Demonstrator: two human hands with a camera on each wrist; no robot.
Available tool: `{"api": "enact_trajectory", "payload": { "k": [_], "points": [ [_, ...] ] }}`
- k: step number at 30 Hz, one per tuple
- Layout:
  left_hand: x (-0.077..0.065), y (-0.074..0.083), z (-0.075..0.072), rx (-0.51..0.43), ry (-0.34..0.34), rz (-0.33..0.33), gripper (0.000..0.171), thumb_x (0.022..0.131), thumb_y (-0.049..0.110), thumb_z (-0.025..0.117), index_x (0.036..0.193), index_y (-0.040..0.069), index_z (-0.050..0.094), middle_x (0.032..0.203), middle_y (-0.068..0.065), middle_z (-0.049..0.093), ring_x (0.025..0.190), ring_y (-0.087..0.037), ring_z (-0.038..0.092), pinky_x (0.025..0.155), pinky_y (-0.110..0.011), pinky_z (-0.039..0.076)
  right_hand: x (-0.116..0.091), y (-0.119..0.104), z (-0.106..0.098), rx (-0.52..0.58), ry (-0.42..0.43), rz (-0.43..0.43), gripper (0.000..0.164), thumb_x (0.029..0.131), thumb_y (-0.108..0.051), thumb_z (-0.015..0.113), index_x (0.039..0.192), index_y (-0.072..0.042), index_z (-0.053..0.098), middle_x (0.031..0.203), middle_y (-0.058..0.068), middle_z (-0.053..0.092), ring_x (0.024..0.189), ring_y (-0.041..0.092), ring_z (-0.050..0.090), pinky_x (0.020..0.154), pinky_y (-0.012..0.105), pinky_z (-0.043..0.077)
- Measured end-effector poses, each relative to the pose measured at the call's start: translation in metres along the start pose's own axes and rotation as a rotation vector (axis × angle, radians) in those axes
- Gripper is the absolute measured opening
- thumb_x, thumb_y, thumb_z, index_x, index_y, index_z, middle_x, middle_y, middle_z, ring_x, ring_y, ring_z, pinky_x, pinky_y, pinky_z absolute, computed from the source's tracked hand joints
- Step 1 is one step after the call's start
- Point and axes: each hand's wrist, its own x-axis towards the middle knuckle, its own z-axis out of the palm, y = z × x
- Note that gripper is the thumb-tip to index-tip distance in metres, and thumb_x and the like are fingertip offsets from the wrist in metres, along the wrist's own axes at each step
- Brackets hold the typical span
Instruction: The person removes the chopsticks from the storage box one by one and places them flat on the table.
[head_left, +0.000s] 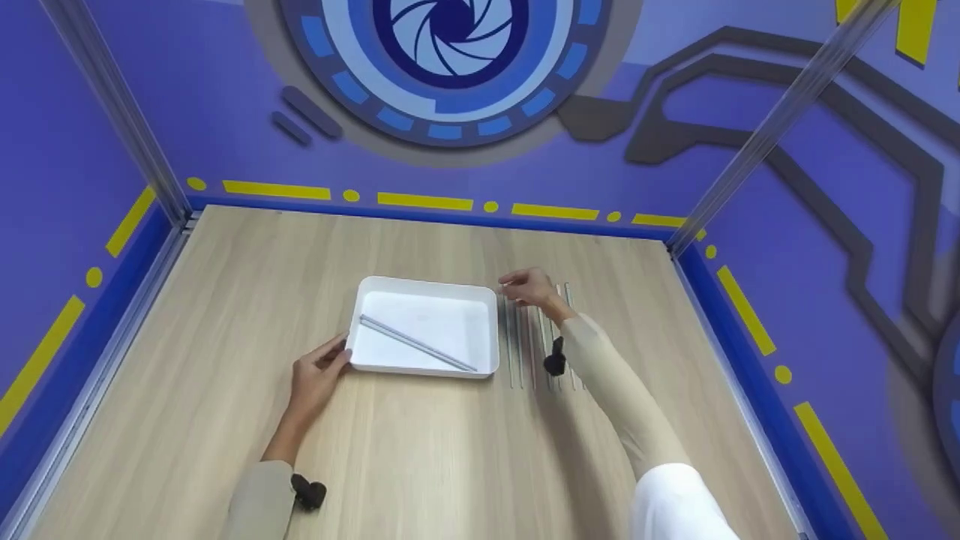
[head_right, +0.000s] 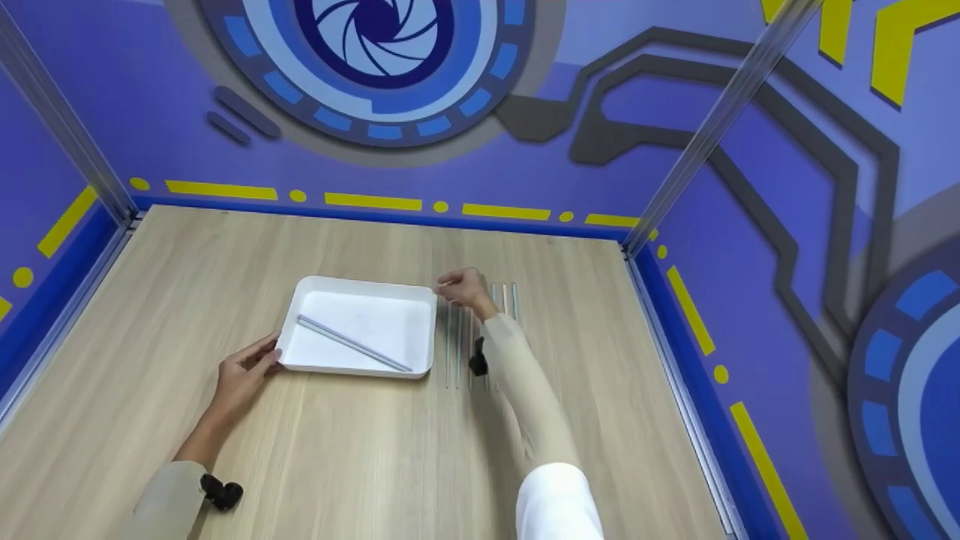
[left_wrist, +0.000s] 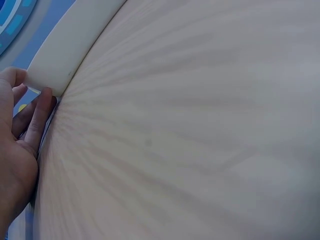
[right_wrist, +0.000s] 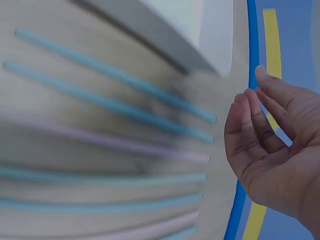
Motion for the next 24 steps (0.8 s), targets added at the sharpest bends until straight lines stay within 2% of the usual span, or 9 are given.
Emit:
{"api": "enact_trajectory", "payload": {
  "k": [4,8,11,14,19,21,24],
  "points": [
    [0.0,-0.001,0.0,0.001,0.008,0.004,0.039,0.098,0.016,0.069,0.137,0.013,0.066,0.12,-0.015,0.069,0.097,-0.009,0.063,0.084,-0.014,0.059,0.006,-0.015,0.029,-0.016,-0.064,-0.035,0.033,0.094,-0.017,0.075,0.123,-0.002,0.072,0.104,0.01,0.075,0.09,0.023,0.069,0.085,0.038,0.065],
    [0.0,-0.001,-0.001,0.006,0.008,0.003,0.038,0.098,0.018,0.07,0.136,0.013,0.066,0.121,-0.017,0.069,0.098,-0.009,0.062,0.083,-0.013,0.059,0.01,-0.027,0.06,-0.023,-0.174,-0.069,0.034,0.095,-0.013,0.073,0.126,0.002,0.07,0.106,0.015,0.076,0.095,0.03,0.072,0.079,0.03,0.065],
    [0.001,-0.001,-0.001,0.0,0.005,-0.002,0.039,0.098,0.017,0.07,0.136,0.013,0.066,0.121,-0.017,0.069,0.098,-0.011,0.063,0.084,-0.013,0.059,0.012,-0.033,0.084,-0.016,-0.25,-0.076,0.034,0.095,-0.01,0.072,0.126,0.003,0.068,0.107,0.018,0.076,0.097,0.032,0.073,0.082,0.033,0.066],
    [0.002,0.0,-0.001,-0.012,-0.001,-0.01,0.039,0.098,0.016,0.07,0.136,0.014,0.066,0.121,-0.016,0.069,0.1,-0.013,0.063,0.085,-0.015,0.06,0.016,-0.036,0.108,0.015,-0.295,-0.072,0.032,0.094,-0.006,0.072,0.124,0.005,0.069,0.101,0.017,0.076,0.086,0.025,0.074,0.084,0.037,0.066],
    [-0.005,0.025,-0.002,0.005,-0.023,-0.021,0.04,0.098,0.012,0.069,0.137,0.005,0.063,0.125,-0.022,0.068,0.098,-0.005,0.061,0.085,-0.011,0.057,0.02,-0.039,0.143,0.024,-0.327,-0.068,0.027,0.093,-0.002,0.071,0.119,0.005,0.072,0.099,0.021,0.077,0.071,0.013,0.069,0.078,0.033,0.067],
    [-0.009,0.037,-0.004,0.027,-0.024,-0.019,0.04,0.098,0.01,0.068,0.137,0.002,0.063,0.126,-0.024,0.068,0.096,-0.001,0.06,0.084,-0.009,0.055,0.019,-0.042,0.155,-0.02,-0.323,-0.092,0.026,0.093,-0.003,0.073,0.117,0.004,0.074,0.102,0.022,0.076,0.071,0.012,0.069,0.076,0.031,0.066],
    [-0.009,0.039,-0.005,0.053,-0.018,-0.014,0.04,0.098,0.011,0.068,0.136,0.002,0.063,0.128,-0.023,0.068,0.097,0.0,0.06,0.085,-0.007,0.052,0.017,-0.047,0.169,-0.118,-0.303,-0.151,0.024,0.091,-0.005,0.075,0.115,0.002,0.075,0.103,0.021,0.077,0.069,0.01,0.066,0.069,0.022,0.063]
  ]
}}
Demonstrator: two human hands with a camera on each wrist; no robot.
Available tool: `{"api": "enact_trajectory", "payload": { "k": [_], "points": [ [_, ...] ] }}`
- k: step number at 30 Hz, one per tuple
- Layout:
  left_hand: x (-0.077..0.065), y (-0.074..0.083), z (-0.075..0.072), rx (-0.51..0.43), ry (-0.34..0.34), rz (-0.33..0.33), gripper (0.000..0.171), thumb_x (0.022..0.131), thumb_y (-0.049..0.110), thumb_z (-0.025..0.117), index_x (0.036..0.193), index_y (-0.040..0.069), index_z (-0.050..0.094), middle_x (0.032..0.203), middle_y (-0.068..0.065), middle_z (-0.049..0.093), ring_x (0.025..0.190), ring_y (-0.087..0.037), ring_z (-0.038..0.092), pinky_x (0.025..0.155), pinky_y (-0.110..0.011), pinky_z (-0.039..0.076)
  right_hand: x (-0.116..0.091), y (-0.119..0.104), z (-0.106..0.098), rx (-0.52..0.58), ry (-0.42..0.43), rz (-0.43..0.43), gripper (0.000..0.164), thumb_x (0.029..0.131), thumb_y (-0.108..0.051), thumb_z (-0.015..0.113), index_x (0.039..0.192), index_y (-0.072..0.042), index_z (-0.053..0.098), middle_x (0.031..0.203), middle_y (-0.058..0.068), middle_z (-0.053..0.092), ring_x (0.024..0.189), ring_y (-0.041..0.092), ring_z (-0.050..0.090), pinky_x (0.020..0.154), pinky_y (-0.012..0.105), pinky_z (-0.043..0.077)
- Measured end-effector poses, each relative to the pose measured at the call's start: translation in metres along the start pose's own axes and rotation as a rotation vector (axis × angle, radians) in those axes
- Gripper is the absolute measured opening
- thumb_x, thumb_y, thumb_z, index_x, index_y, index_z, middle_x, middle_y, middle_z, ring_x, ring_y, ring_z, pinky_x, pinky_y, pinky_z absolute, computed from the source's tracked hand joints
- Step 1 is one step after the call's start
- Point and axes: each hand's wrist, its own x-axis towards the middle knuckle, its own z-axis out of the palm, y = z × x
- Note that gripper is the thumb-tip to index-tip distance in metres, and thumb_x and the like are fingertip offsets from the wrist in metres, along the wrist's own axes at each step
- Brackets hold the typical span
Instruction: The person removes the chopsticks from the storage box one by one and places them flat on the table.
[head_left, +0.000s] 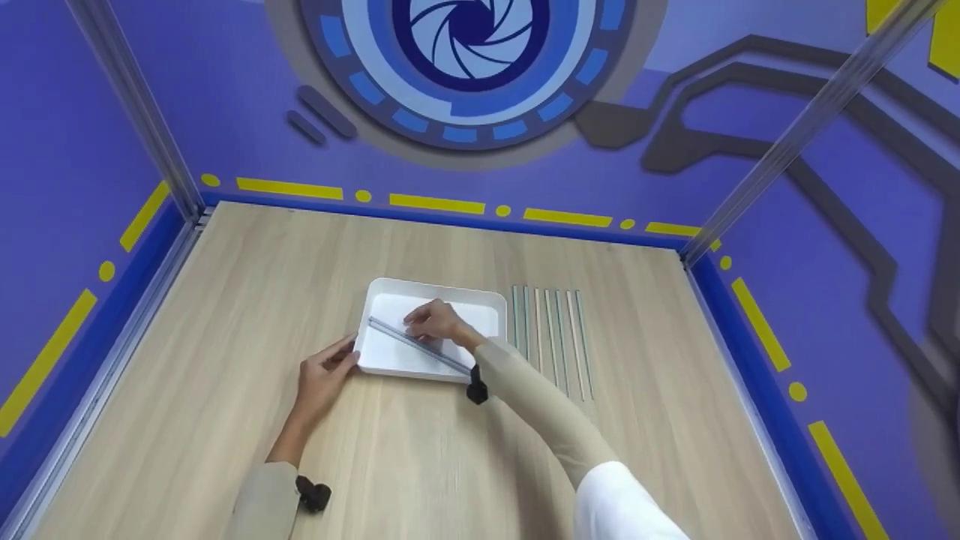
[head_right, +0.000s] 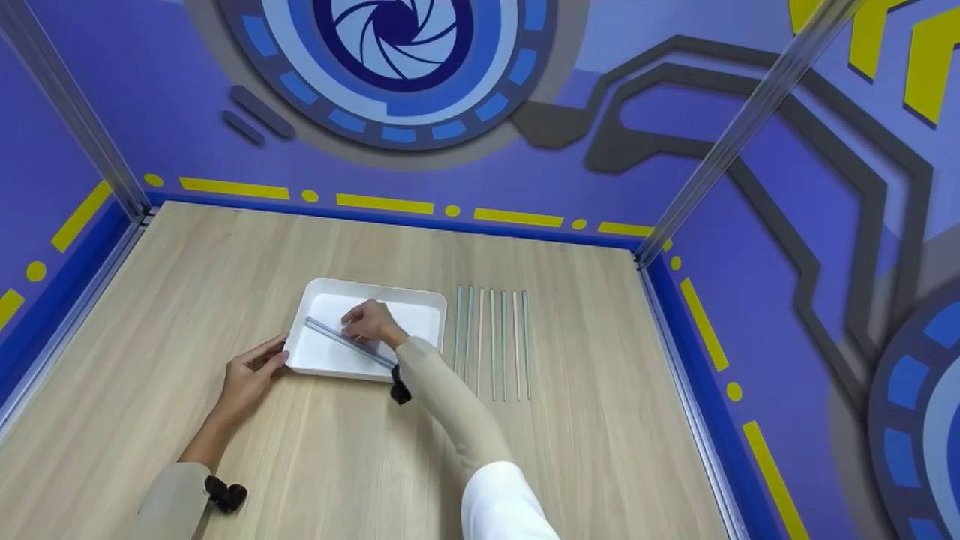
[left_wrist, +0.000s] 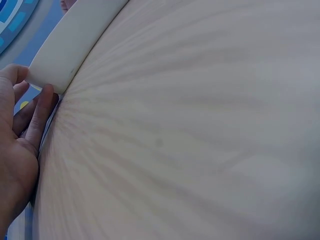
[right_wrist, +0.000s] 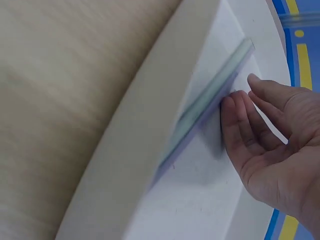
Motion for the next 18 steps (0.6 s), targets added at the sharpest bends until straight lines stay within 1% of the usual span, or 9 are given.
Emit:
{"api": "enact_trajectory", "payload": {
  "k": [2,4,5,8,10,12,15,18],
  "points": [
    [0.0,-0.002,0.0,-0.01,0.001,-0.007,0.039,0.098,0.01,0.068,0.136,0.003,0.064,0.128,-0.022,0.068,0.097,-0.001,0.06,0.085,-0.007,0.053,0.001,-0.002,0.006,-0.102,0.015,-0.038,0.023,0.091,-0.005,0.075,0.113,0.0,0.077,0.103,0.019,0.078,0.068,0.007,0.061,0.064,0.014,0.055],
    [0.004,-0.01,0.002,-0.026,-0.004,-0.012,0.039,0.099,0.011,0.067,0.137,0.004,0.063,0.128,-0.022,0.068,0.099,-0.002,0.061,0.086,-0.007,0.053,0.003,-0.003,0.009,-0.189,0.032,-0.064,0.021,0.091,-0.004,0.075,0.111,-0.001,0.078,0.104,0.017,0.078,0.07,0.005,0.057,0.062,0.011,0.047],
    [0.005,-0.015,0.002,-0.033,-0.003,-0.013,0.039,0.099,0.012,0.067,0.137,0.005,0.063,0.128,-0.021,0.068,0.099,-0.002,0.061,0.085,-0.007,0.053,0.003,-0.003,0.01,-0.227,0.039,-0.077,0.02,0.091,-0.004,0.075,0.111,-0.001,0.078,0.104,0.016,0.078,0.071,0.005,0.057,0.063,0.011,0.046],
    [0.011,-0.03,0.005,-0.037,0.001,-0.009,0.04,0.099,0.015,0.068,0.138,0.008,0.064,0.128,-0.019,0.069,0.1,-0.004,0.061,0.085,-0.007,0.053,0.003,-0.003,0.011,-0.299,0.045,-0.107,0.019,0.091,-0.004,0.075,0.109,-0.001,0.078,0.103,0.014,0.079,0.077,0.008,0.06,0.07,0.014,0.05],
    [0.013,-0.037,0.005,-0.018,0.015,0.0,0.039,0.099,0.017,0.069,0.137,0.011,0.065,0.127,-0.016,0.07,0.1,-0.005,0.061,0.084,-0.007,0.052,0.003,-0.003,0.011,-0.325,0.04,-0.114,0.019,0.092,-0.006,0.075,0.11,-0.002,0.078,0.104,0.013,0.079,0.081,0.01,0.062,0.074,0.017,0.053],
    [0.014,-0.039,0.006,-0.006,0.026,0.008,0.039,0.098,0.019,0.07,0.136,0.013,0.066,0.126,-0.015,0.071,0.1,-0.005,0.061,0.084,-0.007,0.052,0.002,-0.003,0.01,-0.353,0.037,-0.126,0.02,0.092,-0.008,0.075,0.111,-0.003,0.078,0.105,0.012,0.079,0.082,0.01,0.063,0.076,0.019,0.055],
    [0.014,-0.04,0.006,-0.003,0.032,0.021,0.038,0.098,0.02,0.07,0.135,0.013,0.067,0.125,-0.014,0.071,0.1,-0.006,0.062,0.084,-0.007,0.052,0.001,-0.002,0.008,-0.4,0.034,-0.145,0.02,0.093,-0.009,0.074,0.112,-0.004,0.078,0.107,0.01,0.079,0.082,0.01,0.062,0.076,0.019,0.054],
    [0.014,-0.04,0.005,-0.013,0.031,0.026,0.038,0.098,0.019,0.07,0.136,0.013,0.067,0.125,-0.014,0.071,0.101,-0.007,0.062,0.085,-0.008,0.054,0.0,-0.001,0.006,-0.44,0.035,-0.185,0.02,0.094,-0.007,0.073,0.112,-0.003,0.078,0.107,0.01,0.079,0.084,0.013,0.067,0.078,0.022,0.058]
  ]
}}
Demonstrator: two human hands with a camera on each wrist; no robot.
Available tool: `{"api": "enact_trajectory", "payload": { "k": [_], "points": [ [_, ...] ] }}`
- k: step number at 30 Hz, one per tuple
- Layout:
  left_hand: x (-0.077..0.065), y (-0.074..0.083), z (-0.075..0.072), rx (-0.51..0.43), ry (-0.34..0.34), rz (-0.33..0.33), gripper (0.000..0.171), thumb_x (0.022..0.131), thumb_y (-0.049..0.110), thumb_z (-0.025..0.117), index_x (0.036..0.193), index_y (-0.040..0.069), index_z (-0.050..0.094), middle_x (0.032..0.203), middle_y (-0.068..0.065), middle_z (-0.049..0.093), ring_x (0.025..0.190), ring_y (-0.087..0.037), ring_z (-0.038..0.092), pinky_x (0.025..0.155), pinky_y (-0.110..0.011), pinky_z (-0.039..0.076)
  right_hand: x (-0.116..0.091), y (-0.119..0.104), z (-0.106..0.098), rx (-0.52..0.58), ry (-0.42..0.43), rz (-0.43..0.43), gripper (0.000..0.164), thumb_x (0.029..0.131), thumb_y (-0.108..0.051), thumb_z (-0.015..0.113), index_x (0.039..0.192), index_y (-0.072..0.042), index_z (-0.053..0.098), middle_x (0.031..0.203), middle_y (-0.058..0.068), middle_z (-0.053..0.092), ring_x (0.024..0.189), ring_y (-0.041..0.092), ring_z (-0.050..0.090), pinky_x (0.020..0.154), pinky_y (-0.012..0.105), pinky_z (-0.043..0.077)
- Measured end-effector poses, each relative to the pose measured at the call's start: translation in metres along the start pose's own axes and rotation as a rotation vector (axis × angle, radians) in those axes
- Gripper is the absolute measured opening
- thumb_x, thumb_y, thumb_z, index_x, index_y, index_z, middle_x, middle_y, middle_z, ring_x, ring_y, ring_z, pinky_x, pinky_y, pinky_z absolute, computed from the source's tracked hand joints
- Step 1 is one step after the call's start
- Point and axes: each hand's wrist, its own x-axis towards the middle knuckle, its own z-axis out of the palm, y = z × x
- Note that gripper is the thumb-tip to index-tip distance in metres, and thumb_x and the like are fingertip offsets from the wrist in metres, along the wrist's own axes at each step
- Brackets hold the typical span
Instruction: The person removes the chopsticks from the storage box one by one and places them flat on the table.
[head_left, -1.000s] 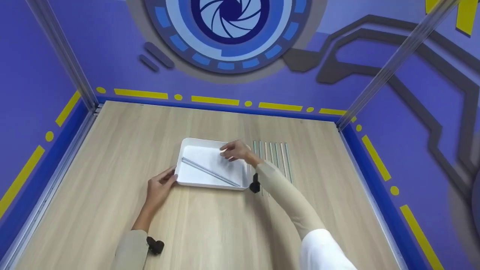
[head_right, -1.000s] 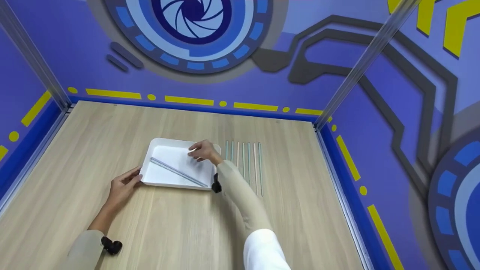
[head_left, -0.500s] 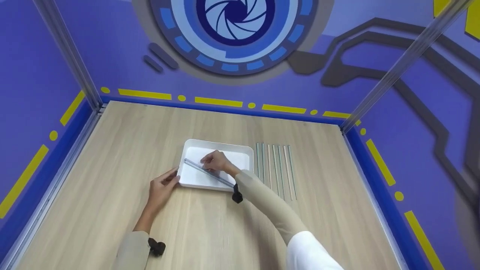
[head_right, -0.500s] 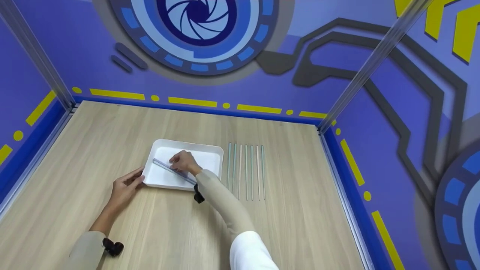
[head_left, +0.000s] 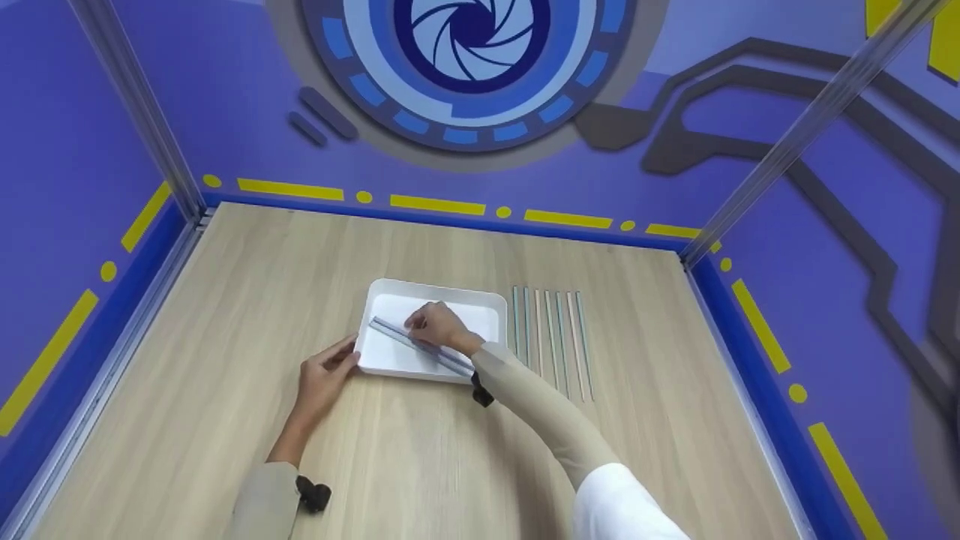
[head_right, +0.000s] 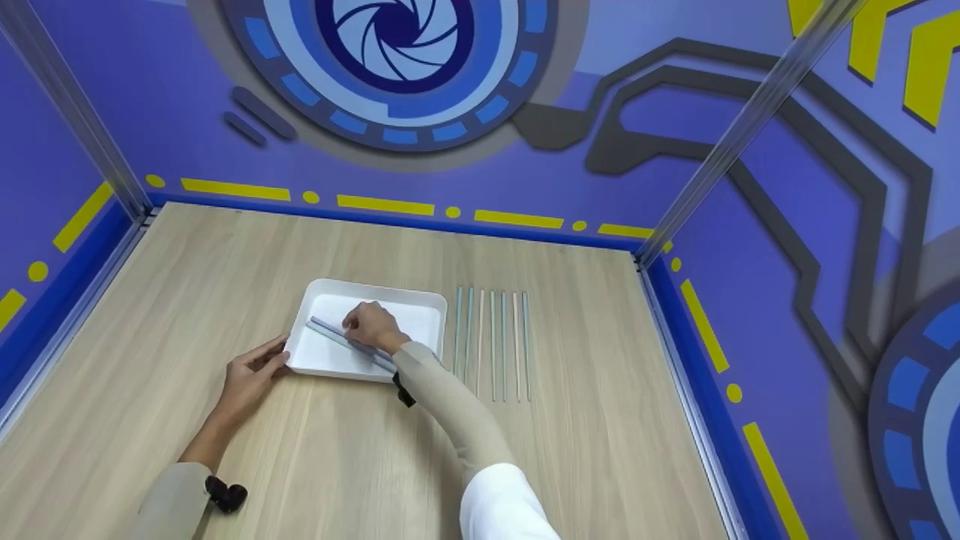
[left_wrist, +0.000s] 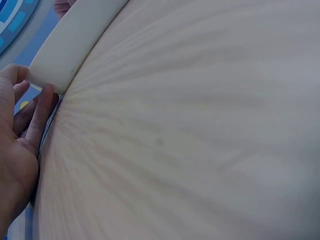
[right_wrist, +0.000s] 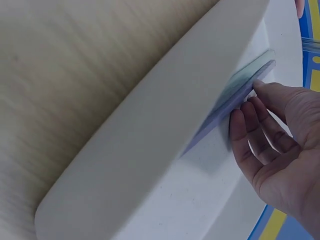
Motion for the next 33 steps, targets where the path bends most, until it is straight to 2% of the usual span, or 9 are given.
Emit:
{"api": "enact_trajectory", "payload": {
  "k": [6,12,15,21,25,29,33],
  "points": [
    [-0.001,0.0,0.001,0.001,0.003,0.003,0.038,0.098,0.016,0.069,0.135,0.012,0.067,0.122,-0.013,0.071,0.099,-0.01,0.062,0.082,-0.01,0.056,-0.003,0.003,-0.001,-0.039,0.007,-0.044,0.022,0.095,-0.004,0.07,0.116,-0.003,0.077,0.111,0.011,0.078,0.098,0.022,0.075,0.09,0.03,0.062],
    [-0.002,-0.001,0.001,0.02,-0.004,0.0,0.039,0.099,0.017,0.069,0.137,0.012,0.065,0.124,-0.013,0.071,0.1,-0.01,0.061,0.083,-0.009,0.054,-0.005,0.005,-0.002,-0.064,-0.034,-0.028,0.027,0.094,-0.005,0.072,0.12,-0.006,0.075,0.113,0.01,0.076,0.1,0.02,0.072,0.09,0.027,0.061],
    [-0.001,0.0,0.001,0.009,-0.007,-0.011,0.04,0.099,0.017,0.069,0.138,0.012,0.065,0.125,-0.014,0.071,0.101,-0.011,0.062,0.084,-0.01,0.056,-0.006,0.006,-0.003,-0.052,-0.022,-0.043,0.026,0.093,-0.004,0.072,0.119,-0.005,0.076,0.112,0.012,0.076,0.1,0.023,0.072,0.09,0.03,0.062],
    [0.001,0.0,0.002,-0.023,-0.017,-0.028,0.04,0.099,0.016,0.068,0.139,0.012,0.064,0.122,-0.013,0.07,0.102,-0.013,0.064,0.086,-0.015,0.059,-0.003,0.011,-0.008,0.06,0.051,-0.026,0.022,0.091,0.0,0.072,0.111,-0.001,0.078,0.105,0.015,0.079,0.097,0.028,0.075,0.085,0.032,0.063],
    [0.0,0.0,0.002,-0.028,-0.011,-0.027,0.04,0.098,0.015,0.069,0.138,0.013,0.065,0.121,-0.013,0.07,0.1,-0.012,0.063,0.085,-0.015,0.06,-0.002,0.013,-0.015,0.09,0.079,0.0,0.023,0.09,0.001,0.072,0.112,-0.001,0.078,0.103,0.016,0.079,0.095,0.027,0.076,0.08,0.027,0.063],
    [0.0,0.0,0.002,-0.036,0.0,-0.021,0.039,0.097,0.014,0.07,0.136,0.013,0.066,0.12,-0.016,0.07,0.098,-0.011,0.063,0.083,-0.015,0.06,-0.003,0.013,-0.024,0.142,0.098,0.009,0.024,0.09,0.002,0.073,0.113,-0.001,0.077,0.101,0.018,0.079,0.084,0.023,0.075,0.066,0.018,0.058],
    [-0.001,-0.001,0.001,-0.034,-0.005,-0.027,0.039,0.098,0.015,0.07,0.137,0.013,0.066,0.122,-0.016,0.069,0.099,-0.011,0.062,0.084,-0.014,0.059,-0.004,0.014,-0.032,0.254,0.133,0.038,0.025,0.089,0.001,0.075,0.114,0.0,0.077,0.099,0.02,0.078,0.074,0.021,0.073,0.058,0.017,0.059]
  ]
}}
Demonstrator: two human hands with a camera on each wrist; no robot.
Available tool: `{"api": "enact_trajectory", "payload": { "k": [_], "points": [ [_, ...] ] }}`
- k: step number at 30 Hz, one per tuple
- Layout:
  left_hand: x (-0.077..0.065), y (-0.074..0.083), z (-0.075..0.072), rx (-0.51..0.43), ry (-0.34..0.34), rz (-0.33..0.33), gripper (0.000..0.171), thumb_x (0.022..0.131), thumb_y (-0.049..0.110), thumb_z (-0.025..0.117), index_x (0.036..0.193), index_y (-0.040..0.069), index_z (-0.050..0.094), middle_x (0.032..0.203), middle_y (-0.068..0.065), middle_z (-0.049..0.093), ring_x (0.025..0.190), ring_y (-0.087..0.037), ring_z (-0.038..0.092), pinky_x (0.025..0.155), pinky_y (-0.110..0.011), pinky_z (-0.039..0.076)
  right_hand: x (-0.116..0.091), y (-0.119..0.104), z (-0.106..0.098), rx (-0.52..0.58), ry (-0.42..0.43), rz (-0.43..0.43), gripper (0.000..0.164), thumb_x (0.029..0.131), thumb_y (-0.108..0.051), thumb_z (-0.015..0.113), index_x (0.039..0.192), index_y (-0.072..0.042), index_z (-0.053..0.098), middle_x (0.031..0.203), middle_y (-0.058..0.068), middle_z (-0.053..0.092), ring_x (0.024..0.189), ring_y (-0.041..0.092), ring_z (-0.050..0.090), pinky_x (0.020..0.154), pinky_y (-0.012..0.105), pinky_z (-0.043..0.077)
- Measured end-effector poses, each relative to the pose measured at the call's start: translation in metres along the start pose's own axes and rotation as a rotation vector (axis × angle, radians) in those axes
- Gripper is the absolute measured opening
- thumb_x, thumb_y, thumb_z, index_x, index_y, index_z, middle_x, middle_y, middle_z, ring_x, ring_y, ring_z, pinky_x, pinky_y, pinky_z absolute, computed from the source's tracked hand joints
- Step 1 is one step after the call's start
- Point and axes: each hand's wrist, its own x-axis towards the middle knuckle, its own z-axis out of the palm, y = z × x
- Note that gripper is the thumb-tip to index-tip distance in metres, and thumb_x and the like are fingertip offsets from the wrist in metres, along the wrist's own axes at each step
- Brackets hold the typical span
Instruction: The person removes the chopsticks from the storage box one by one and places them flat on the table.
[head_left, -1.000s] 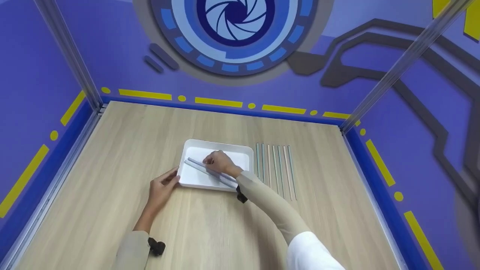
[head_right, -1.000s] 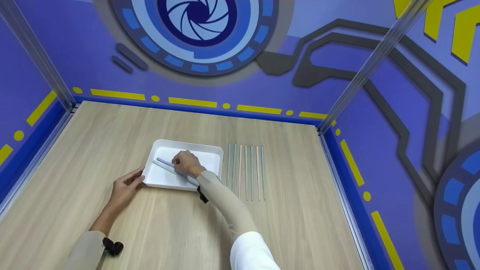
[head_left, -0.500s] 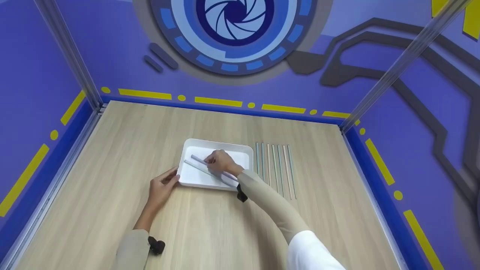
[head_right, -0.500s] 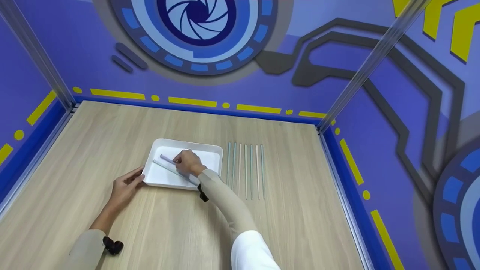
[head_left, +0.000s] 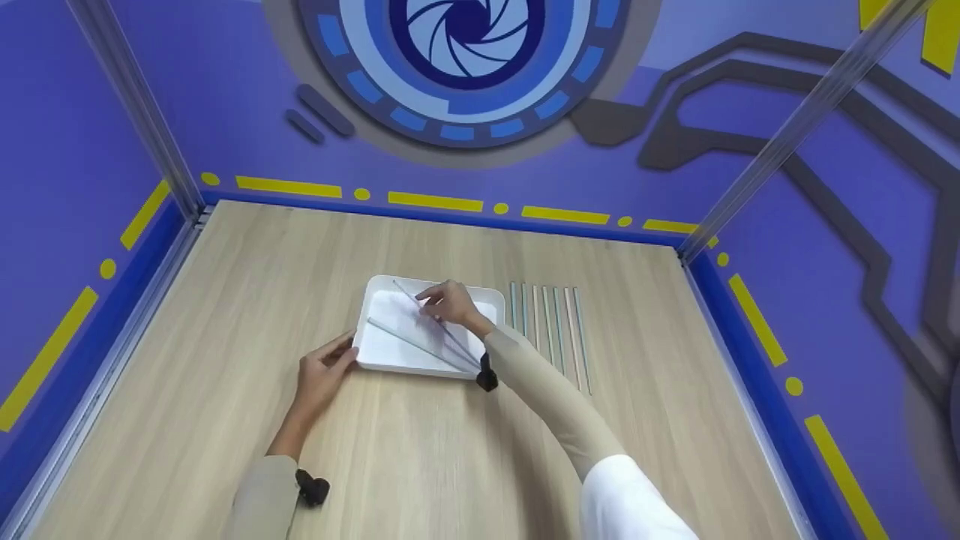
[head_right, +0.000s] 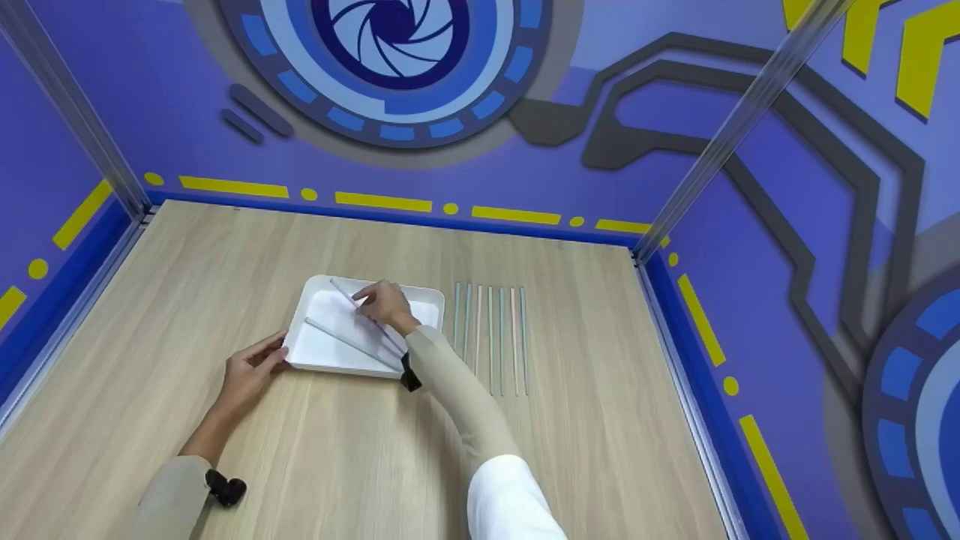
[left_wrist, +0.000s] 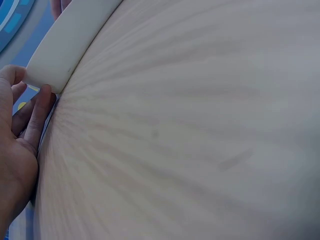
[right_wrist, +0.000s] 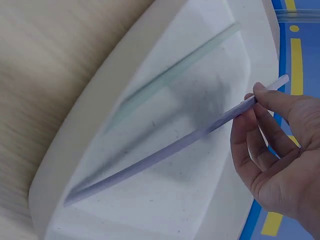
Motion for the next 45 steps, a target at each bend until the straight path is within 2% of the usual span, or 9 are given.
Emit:
{"api": "enact_trajectory", "payload": {
  "k": [7,11,16,19,24,29,33,38,45],
  "points": [
    [-0.002,0.005,-0.001,-0.002,-0.017,-0.015,0.041,0.099,0.017,0.069,0.139,0.012,0.064,0.126,-0.016,0.068,0.101,-0.01,0.061,0.086,-0.014,0.058,-0.001,0.0,-0.017,0.226,0.093,0.118,0.03,0.09,-0.003,0.076,0.119,0.0,0.075,0.102,0.02,0.078,0.084,0.021,0.075,0.069,0.029,0.066],
    [-0.001,0.002,-0.001,-0.002,-0.012,0.007,0.041,0.099,0.019,0.069,0.139,0.012,0.064,0.125,-0.017,0.069,0.099,-0.009,0.062,0.085,-0.014,0.059,-0.003,0.001,-0.027,0.373,0.127,0.204,0.032,0.09,-0.005,0.076,0.122,-0.001,0.073,0.103,0.018,0.078,0.092,0.03,0.077,0.072,0.03,0.067],
    [-0.002,0.003,-0.002,0.012,-0.019,0.01,0.041,0.099,0.019,0.069,0.139,0.012,0.064,0.123,-0.015,0.07,0.099,-0.01,0.063,0.085,-0.014,0.059,-0.006,0.007,-0.041,0.516,0.139,0.318,0.036,0.092,-0.007,0.075,0.128,-0.001,0.07,0.11,0.015,0.078,0.112,0.04,0.071,0.079,0.033,0.066],
    [-0.001,0.002,-0.002,0.011,-0.028,0.012,0.04,0.1,0.018,0.067,0.14,0.013,0.063,0.124,-0.014,0.069,0.1,-0.011,0.063,0.087,-0.015,0.059,-0.008,0.014,-0.051,0.551,0.15,0.379,0.036,0.093,-0.007,0.074,0.128,-0.002,0.07,0.11,0.013,0.078,0.116,0.041,0.069,0.081,0.032,0.066],
    [-0.001,0.002,-0.001,-0.017,-0.028,0.016,0.04,0.099,0.016,0.067,0.139,0.012,0.064,0.124,-0.014,0.069,0.101,-0.013,0.064,0.087,-0.017,0.06,-0.015,0.026,-0.066,0.612,0.17,0.471,0.035,0.094,-0.007,0.073,0.128,-0.004,0.069,0.112,0.013,0.077,0.114,0.037,0.07,0.08,0.028,0.065],
    [-0.002,0.002,-0.001,0.0,-0.024,0.013,0.04,0.1,0.017,0.067,0.139,0.013,0.064,0.124,-0.014,0.069,0.101,-0.014,0.063,0.086,-0.015,0.06,-0.023,0.037,-0.08,0.67,0.217,0.539,0.036,0.093,-0.006,0.074,0.129,-0.002,0.068,0.108,0.011,0.076,0.101,0.027,0.073,0.072,0.022,0.063],
    [-0.001,0.001,-0.001,0.005,-0.019,0.009,0.04,0.099,0.016,0.067,0.139,0.013,0.064,0.124,-0.013,0.07,0.102,-0.014,0.063,0.086,-0.015,0.059,-0.029,0.045,-0.09,0.679,0.241,0.563,0.036,0.092,-0.006,0.075,0.128,-0.002,0.069,0.109,0.013,0.077,0.1,0.027,0.073,0.068,0.02,0.062],
    [-0.001,0.002,-0.001,0.019,-0.021,0.011,0.041,0.099,0.016,0.068,0.14,0.013,0.063,0.125,-0.014,0.07,0.101,-0.013,0.063,0.085,-0.014,0.059,-0.037,0.053,-0.103,0.643,0.259,0.596,0.037,0.091,-0.008,0.077,0.128,-0.004,0.07,0.111,0.012,0.076,0.092,0.023,0.072,0.069,0.021,0.061],
    [-0.003,0.002,-0.001,0.015,-0.023,0.031,0.04,0.099,0.016,0.067,0.139,0.013,0.064,0.125,-0.014,0.07,0.1,-0.012,0.064,0.085,-0.014,0.059,-0.052,0.066,-0.121,0.641,0.266,0.585,0.037,0.092,-0.008,0.076,0.128,-0.002,0.069,0.108,0.013,0.077,0.079,0.017,0.071,0.068,0.021,0.061]
  ]
}}
